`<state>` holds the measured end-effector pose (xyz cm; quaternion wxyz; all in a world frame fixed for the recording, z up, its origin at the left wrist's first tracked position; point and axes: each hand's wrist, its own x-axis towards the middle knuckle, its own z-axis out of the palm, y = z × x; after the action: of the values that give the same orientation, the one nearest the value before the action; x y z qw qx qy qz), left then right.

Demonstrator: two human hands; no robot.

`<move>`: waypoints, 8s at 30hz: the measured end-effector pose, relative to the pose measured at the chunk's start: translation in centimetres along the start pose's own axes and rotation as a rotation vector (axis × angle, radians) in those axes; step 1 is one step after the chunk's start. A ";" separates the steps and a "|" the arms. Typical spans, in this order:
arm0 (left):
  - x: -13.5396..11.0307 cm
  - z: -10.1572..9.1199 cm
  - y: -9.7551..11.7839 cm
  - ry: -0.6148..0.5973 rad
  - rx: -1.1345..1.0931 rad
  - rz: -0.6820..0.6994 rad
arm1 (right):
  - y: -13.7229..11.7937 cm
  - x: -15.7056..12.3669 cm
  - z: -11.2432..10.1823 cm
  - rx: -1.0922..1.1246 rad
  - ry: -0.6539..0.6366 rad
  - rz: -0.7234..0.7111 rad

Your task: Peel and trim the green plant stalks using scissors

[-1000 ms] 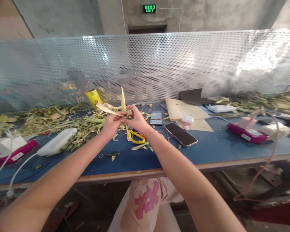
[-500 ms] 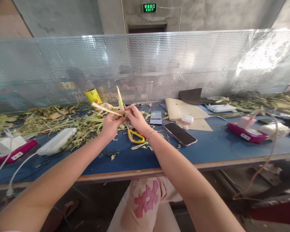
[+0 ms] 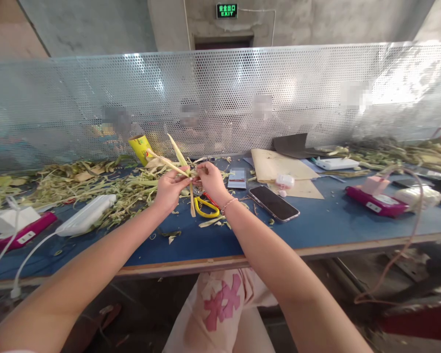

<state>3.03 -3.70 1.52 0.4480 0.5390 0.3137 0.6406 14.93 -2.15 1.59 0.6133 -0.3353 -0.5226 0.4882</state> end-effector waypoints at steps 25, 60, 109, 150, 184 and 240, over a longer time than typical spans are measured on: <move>0.6 -0.9 -0.6 -0.156 0.504 0.327 | -0.9 -1.2 -0.1 -0.785 -0.141 -0.724; 0.7 -0.7 0.3 0.030 -0.144 -0.207 | -0.5 -0.6 -1.9 -0.931 -0.426 -0.771; 0.9 -1.8 1.2 -0.236 -0.265 -0.366 | -1.4 0.9 -3.0 -0.188 -0.212 -0.208; 0.6 -1.3 0.3 -0.038 -0.211 -0.447 | 0.1 -0.4 -0.3 -0.433 -0.070 -0.328; 0.1 -0.5 -0.6 0.000 -0.131 -0.310 | 0.9 0.2 -0.8 -0.035 -0.047 -0.011; -0.1 -0.4 0.0 -0.081 -0.221 -0.291 | 0.1 -0.6 -0.4 -0.116 -0.121 -0.180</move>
<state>2.68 -3.74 1.39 0.6049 0.4607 0.2978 0.5773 15.33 -2.68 1.21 0.6016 -0.2920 -0.6140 0.4192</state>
